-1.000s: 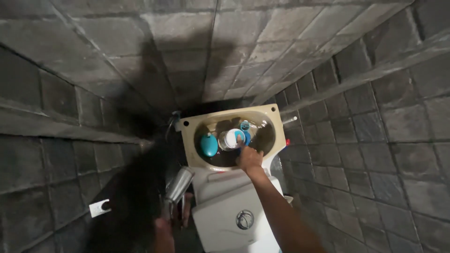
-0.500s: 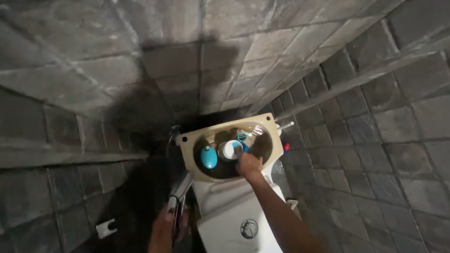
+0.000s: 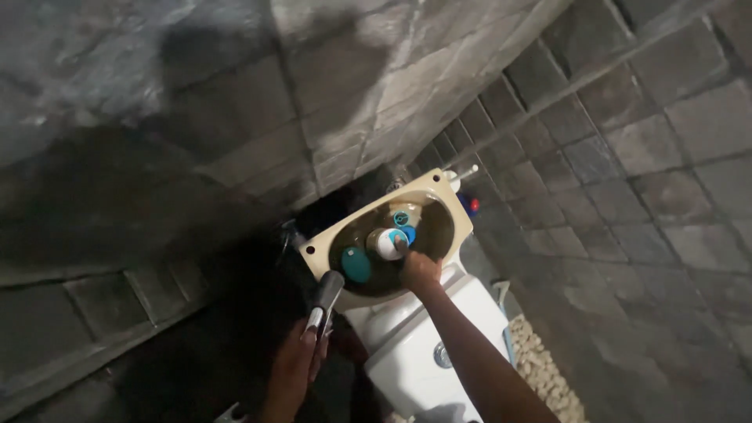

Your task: Clean the inside of a toilet tank and bowl using a brush and water sprayer

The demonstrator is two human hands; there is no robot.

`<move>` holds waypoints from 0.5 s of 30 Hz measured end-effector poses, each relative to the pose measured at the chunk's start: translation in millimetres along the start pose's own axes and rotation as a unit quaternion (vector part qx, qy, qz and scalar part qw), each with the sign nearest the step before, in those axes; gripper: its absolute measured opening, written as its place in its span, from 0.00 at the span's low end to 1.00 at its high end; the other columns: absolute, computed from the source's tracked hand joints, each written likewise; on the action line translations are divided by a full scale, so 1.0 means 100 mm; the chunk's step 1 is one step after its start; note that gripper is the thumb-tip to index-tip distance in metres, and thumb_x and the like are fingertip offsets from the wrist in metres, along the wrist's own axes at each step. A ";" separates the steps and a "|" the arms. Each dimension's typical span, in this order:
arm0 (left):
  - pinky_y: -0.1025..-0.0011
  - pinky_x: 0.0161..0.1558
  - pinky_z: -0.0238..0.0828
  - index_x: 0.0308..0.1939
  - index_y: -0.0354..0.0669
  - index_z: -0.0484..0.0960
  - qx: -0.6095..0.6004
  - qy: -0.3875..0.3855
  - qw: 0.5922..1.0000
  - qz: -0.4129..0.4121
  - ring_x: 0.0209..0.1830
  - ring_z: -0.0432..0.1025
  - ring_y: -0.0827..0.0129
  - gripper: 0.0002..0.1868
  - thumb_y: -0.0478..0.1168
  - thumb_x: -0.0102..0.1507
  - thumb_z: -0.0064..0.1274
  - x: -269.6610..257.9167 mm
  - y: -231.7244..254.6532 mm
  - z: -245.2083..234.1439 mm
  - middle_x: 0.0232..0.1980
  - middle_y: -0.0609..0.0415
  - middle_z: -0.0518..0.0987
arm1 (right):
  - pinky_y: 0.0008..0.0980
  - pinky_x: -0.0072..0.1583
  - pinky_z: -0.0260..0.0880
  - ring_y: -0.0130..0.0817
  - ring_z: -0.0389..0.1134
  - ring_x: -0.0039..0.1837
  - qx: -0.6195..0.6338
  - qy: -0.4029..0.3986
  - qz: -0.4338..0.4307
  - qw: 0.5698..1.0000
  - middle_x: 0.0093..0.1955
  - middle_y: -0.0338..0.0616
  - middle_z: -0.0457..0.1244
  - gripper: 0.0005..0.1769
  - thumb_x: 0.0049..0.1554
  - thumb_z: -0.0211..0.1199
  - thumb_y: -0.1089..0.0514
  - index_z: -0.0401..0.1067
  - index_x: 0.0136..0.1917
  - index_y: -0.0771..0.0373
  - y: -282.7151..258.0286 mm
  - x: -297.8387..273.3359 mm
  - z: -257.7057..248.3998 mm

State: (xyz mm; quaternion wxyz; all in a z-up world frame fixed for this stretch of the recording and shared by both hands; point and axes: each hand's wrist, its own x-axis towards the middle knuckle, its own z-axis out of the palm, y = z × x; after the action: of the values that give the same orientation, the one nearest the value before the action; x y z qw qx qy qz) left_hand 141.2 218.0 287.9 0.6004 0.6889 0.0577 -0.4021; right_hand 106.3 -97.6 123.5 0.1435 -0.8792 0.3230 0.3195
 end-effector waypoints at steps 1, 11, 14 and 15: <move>0.72 0.18 0.47 0.34 0.44 0.77 0.007 -0.005 1.000 -0.003 0.13 0.55 0.76 0.19 0.49 0.71 0.36 0.03 -0.08 -0.05 0.20 0.59 0.68 | 0.57 0.69 0.57 0.43 0.72 0.56 0.007 -0.003 0.005 1.000 0.51 0.42 0.70 0.42 0.58 0.48 0.52 0.45 0.81 0.18 -0.05 -0.03 -0.06; 0.69 0.24 0.57 0.48 0.45 0.84 0.139 0.024 0.973 -0.182 0.21 0.65 0.69 0.25 0.55 0.71 0.33 0.10 0.23 -0.12 0.30 0.54 0.79 | 0.48 0.53 0.58 0.52 0.62 0.56 0.193 0.113 -0.051 0.973 0.56 0.47 0.61 0.40 0.59 0.35 0.47 0.40 0.85 0.36 0.34 -1.28 -0.45; 0.67 0.26 0.60 0.44 0.48 0.84 0.192 0.040 0.962 -0.188 0.23 0.66 0.67 0.25 0.56 0.71 0.33 -0.05 0.34 -0.15 0.29 0.55 0.77 | 0.47 0.43 0.67 0.50 0.70 0.38 0.183 0.115 -0.015 0.976 0.38 0.51 0.67 0.42 0.60 0.44 0.51 0.39 0.86 0.43 0.99 -1.96 0.03; 0.72 0.21 0.53 0.39 0.45 0.83 0.125 0.023 0.989 -0.078 0.18 0.57 0.73 0.26 0.59 0.70 0.37 -0.14 0.35 -0.20 0.25 0.57 0.72 | 0.44 0.45 0.75 0.47 0.72 0.40 0.140 0.059 0.049 0.987 0.42 0.53 0.70 0.52 0.57 0.60 0.63 0.37 0.86 0.43 1.22 -2.16 0.25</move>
State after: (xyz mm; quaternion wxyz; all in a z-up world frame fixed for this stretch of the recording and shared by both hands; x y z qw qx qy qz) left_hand 161.3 231.9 322.7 0.4751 0.7609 0.0742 -0.4357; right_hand -112.2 -75.1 240.3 0.2299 -0.8510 0.4147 0.2256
